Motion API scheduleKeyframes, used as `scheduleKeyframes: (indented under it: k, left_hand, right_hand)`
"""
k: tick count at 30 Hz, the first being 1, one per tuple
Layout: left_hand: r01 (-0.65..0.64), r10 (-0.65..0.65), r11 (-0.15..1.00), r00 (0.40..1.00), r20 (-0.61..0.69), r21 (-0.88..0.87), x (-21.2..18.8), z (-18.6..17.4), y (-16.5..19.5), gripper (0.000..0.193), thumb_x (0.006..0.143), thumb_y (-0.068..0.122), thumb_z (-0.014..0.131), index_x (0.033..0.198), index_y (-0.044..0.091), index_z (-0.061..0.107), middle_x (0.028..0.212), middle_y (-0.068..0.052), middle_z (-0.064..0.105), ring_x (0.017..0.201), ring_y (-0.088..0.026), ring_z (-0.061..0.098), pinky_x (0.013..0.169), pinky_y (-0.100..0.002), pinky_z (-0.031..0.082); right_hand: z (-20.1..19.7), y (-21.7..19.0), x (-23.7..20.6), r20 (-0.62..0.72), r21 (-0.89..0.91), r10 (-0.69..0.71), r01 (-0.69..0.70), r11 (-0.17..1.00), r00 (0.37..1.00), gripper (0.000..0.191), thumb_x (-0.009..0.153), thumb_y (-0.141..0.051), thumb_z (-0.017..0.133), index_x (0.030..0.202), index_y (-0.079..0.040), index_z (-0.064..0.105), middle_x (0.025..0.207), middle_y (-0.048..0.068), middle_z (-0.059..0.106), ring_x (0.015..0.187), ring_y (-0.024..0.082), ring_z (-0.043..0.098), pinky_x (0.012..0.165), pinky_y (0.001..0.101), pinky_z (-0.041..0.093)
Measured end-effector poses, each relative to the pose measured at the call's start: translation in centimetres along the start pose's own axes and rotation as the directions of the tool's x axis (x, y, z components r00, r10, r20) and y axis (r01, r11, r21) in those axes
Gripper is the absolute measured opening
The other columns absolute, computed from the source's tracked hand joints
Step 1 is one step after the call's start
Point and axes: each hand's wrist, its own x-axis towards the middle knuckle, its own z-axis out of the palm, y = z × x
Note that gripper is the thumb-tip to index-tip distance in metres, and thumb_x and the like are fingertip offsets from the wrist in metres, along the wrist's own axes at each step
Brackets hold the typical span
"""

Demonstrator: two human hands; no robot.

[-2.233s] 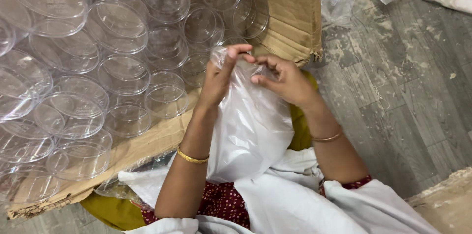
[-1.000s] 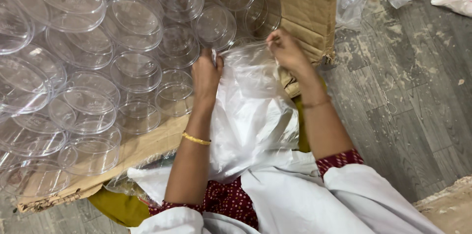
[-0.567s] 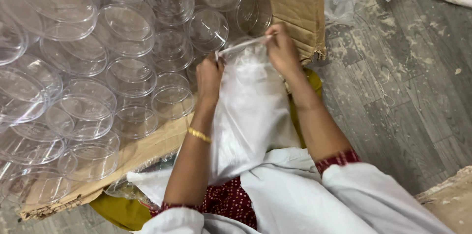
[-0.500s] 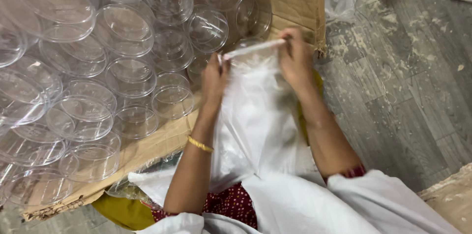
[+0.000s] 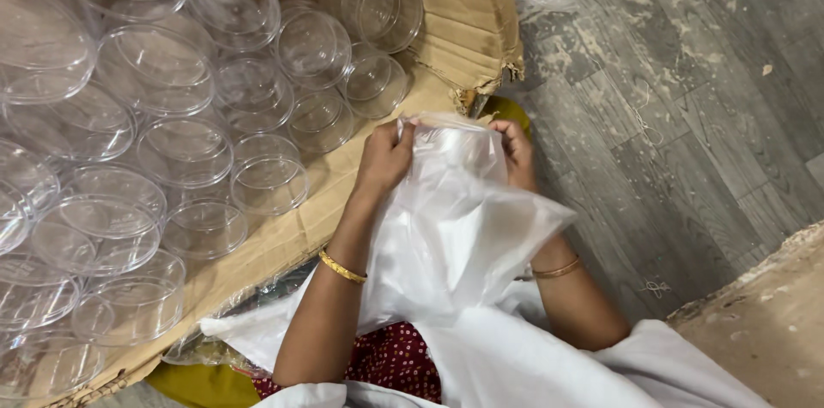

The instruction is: The person sits on the floor in front of a large cardboard box filled with clear plastic containers. They open a clear plastic bag, place containers into it one at a time, gather and twist the bag closed, and set filled bags aside on the floor.

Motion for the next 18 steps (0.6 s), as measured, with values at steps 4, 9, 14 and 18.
scheduleKeyframes:
  k: [4, 9, 14, 18]
  left_hand:
    - [-0.154, 0.16, 0.985, 0.983, 0.091, -0.072, 1.2, 1.4, 2.5, 0.038, 0.104, 0.036, 0.061, 0.093, 0.0, 0.071, 0.063, -0.01, 0.056, 0.061, -0.015, 0.049, 0.058, -0.039, 0.044]
    - [-0.357, 0.372, 0.927, 0.913, 0.169, -0.113, 2.8, 3.2, 6.3, 0.031, 0.102, 0.033, 0.066, 0.098, 0.003, 0.069, 0.084, -0.008, 0.067, 0.075, -0.013, 0.059, 0.073, -0.033, 0.051]
    - [-0.131, 0.235, 0.879, 0.956, 0.178, -0.458, 2.6, 0.7, 5.2, 0.035, 0.095, 0.027, 0.069, 0.124, 0.008, 0.065, 0.103, 0.0, 0.073, 0.097, -0.008, 0.064, 0.09, -0.027, 0.051]
    - [-0.07, 0.115, 0.892, 0.991, 0.074, -0.448, 2.8, -0.3, 3.8, 0.035, 0.103, 0.032, 0.061, 0.122, 0.005, 0.071, 0.099, 0.0, 0.075, 0.092, -0.008, 0.062, 0.085, -0.025, 0.048]
  right_hand:
    - [0.8, -4.5, 1.7, 0.335, 0.368, 0.19, -0.314, 0.875, 0.923, 0.047, 0.1, -0.032, 0.067, 0.133, -0.002, 0.051, 0.112, 0.013, 0.063, 0.102, 0.02, 0.061, 0.09, 0.0345, 0.052]
    - [1.1, -12.3, 1.9, 0.816, 0.098, 0.116, -0.333, 0.938, 0.567, 0.052, 0.102, -0.033, 0.063, 0.141, -0.002, 0.048, 0.11, 0.017, 0.069, 0.098, 0.024, 0.067, 0.087, 0.0396, 0.057]
    - [-8.3, -13.4, 10.4, 0.484, -0.601, 0.337, 0.027, 0.799, 0.807, 0.039, 0.111, -0.033, 0.045, 0.114, -0.002, 0.069, 0.107, 0.016, 0.075, 0.102, 0.024, 0.071, 0.091, 0.0396, 0.059]
    - [-17.2, -9.4, 21.9, -0.025, -0.812, -0.079, 0.026, 0.584, 0.997, 0.045, 0.12, -0.042, 0.046, 0.117, -0.002, 0.067, 0.106, 0.01, 0.074, 0.091, 0.021, 0.072, 0.076, 0.0401, 0.059]
